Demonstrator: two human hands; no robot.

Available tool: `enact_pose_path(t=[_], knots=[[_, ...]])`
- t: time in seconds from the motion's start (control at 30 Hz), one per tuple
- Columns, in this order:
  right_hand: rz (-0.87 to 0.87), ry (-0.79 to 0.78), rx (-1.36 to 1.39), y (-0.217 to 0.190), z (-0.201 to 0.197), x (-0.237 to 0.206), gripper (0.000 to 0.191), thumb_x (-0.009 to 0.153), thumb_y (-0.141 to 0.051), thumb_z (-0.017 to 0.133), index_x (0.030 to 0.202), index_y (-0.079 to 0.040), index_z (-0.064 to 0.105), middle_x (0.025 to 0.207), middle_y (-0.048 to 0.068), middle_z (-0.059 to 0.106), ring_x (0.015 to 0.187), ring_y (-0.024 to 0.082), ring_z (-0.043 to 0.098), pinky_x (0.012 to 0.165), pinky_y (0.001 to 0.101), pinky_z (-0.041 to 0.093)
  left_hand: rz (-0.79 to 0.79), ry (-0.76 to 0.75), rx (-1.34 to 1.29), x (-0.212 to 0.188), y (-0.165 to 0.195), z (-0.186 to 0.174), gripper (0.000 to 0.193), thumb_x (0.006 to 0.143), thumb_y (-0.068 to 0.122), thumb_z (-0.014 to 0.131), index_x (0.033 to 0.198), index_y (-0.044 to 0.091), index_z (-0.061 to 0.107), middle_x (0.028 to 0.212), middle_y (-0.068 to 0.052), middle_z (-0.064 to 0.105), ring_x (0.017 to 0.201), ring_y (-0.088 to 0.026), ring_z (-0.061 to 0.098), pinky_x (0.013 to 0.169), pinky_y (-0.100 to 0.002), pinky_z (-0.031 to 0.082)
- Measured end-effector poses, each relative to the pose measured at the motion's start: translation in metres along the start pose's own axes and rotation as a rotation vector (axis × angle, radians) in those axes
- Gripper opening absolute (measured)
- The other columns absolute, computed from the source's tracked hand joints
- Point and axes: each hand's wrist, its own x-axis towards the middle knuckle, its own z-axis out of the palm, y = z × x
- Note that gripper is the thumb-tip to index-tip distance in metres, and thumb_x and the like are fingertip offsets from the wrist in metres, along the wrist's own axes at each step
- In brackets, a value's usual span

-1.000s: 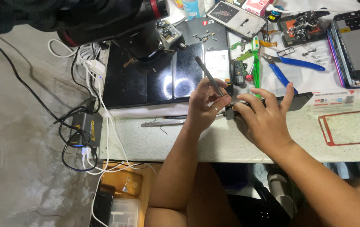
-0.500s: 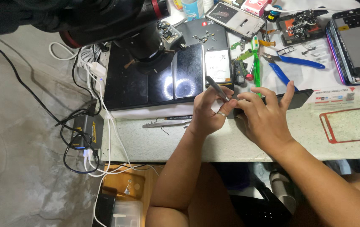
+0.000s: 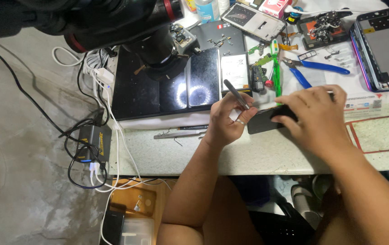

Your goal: The person uses a metal prying tool to carefully separate the back cover of a black smartphone. They work along the edges and corners to release the adhesive seal. The person then lifts the cover to reveal the internal components and ribbon cables.

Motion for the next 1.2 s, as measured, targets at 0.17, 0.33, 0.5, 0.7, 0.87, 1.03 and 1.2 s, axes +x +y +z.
enact_pose_path(t=[0.17,0.33,0.5,0.7,0.87,1.03,1.2], knots=[[0.005,0.033,0.026,0.002,0.010,0.001,0.030,0.082,-0.034,0.081,0.106,-0.018,0.071,0.101,0.001,0.064,0.108,0.026,0.058,0.103,0.0455,0.035,0.023,0.017,-0.065,0.003,-0.006,-0.002,0.024,0.092,0.005,0.079,0.110,0.002,0.063,0.102,-0.010,0.073,0.089,-0.018,0.077,0.077,-0.027,0.063],[0.044,0.067,-0.011,-0.001,0.021,-0.008,0.029,0.088,-0.034,0.081,0.110,-0.019,0.070,0.100,-0.002,0.067,0.101,0.022,0.061,0.097,0.0419,0.035,-0.005,0.011,-0.052,0.006,-0.007,-0.004,0.022,0.090,0.004,0.081,0.104,0.002,0.064,0.096,-0.009,0.074,0.087,-0.018,0.076,0.077,-0.028,0.062],[0.027,0.137,-0.084,0.003,0.024,-0.017,0.031,0.090,-0.034,0.083,0.113,-0.019,0.071,0.100,-0.003,0.068,0.099,0.020,0.060,0.094,0.0414,0.034,0.033,0.001,-0.045,0.006,-0.004,0.001,0.022,0.090,0.005,0.082,0.103,0.005,0.065,0.096,-0.007,0.075,0.089,-0.018,0.077,0.078,-0.028,0.061],[0.014,0.165,-0.086,0.007,0.023,-0.024,0.030,0.090,-0.034,0.083,0.113,-0.021,0.070,0.102,-0.004,0.068,0.100,0.019,0.061,0.094,0.0409,0.033,0.093,0.003,0.036,0.009,0.005,0.006,0.023,0.086,0.005,0.085,0.099,0.005,0.066,0.096,-0.006,0.074,0.089,-0.019,0.075,0.079,-0.030,0.059],[0.014,0.165,-0.087,0.008,0.023,-0.025,0.030,0.092,-0.034,0.083,0.114,-0.021,0.070,0.103,-0.004,0.068,0.100,0.020,0.060,0.094,0.0405,0.033,0.017,-0.035,-0.038,0.010,0.010,0.007,0.020,0.088,0.003,0.082,0.101,0.004,0.066,0.098,-0.007,0.072,0.090,-0.017,0.073,0.078,-0.029,0.060],[0.014,0.147,-0.093,0.006,0.024,-0.025,0.030,0.093,-0.034,0.084,0.117,-0.022,0.070,0.103,-0.004,0.067,0.096,0.019,0.060,0.093,0.0399,0.033,0.004,-0.057,-0.034,0.008,0.009,0.006,0.017,0.091,0.005,0.080,0.102,0.004,0.067,0.100,-0.006,0.073,0.091,-0.017,0.073,0.080,-0.029,0.062],[0.003,0.110,-0.137,-0.004,0.011,-0.018,0.036,0.087,-0.035,0.083,0.117,-0.020,0.070,0.103,-0.001,0.068,0.102,0.021,0.060,0.099,0.0425,0.033,-0.021,-0.061,-0.081,0.007,0.006,0.006,0.015,0.093,0.006,0.078,0.104,0.004,0.068,0.105,-0.008,0.072,0.093,-0.018,0.074,0.080,-0.030,0.063]])
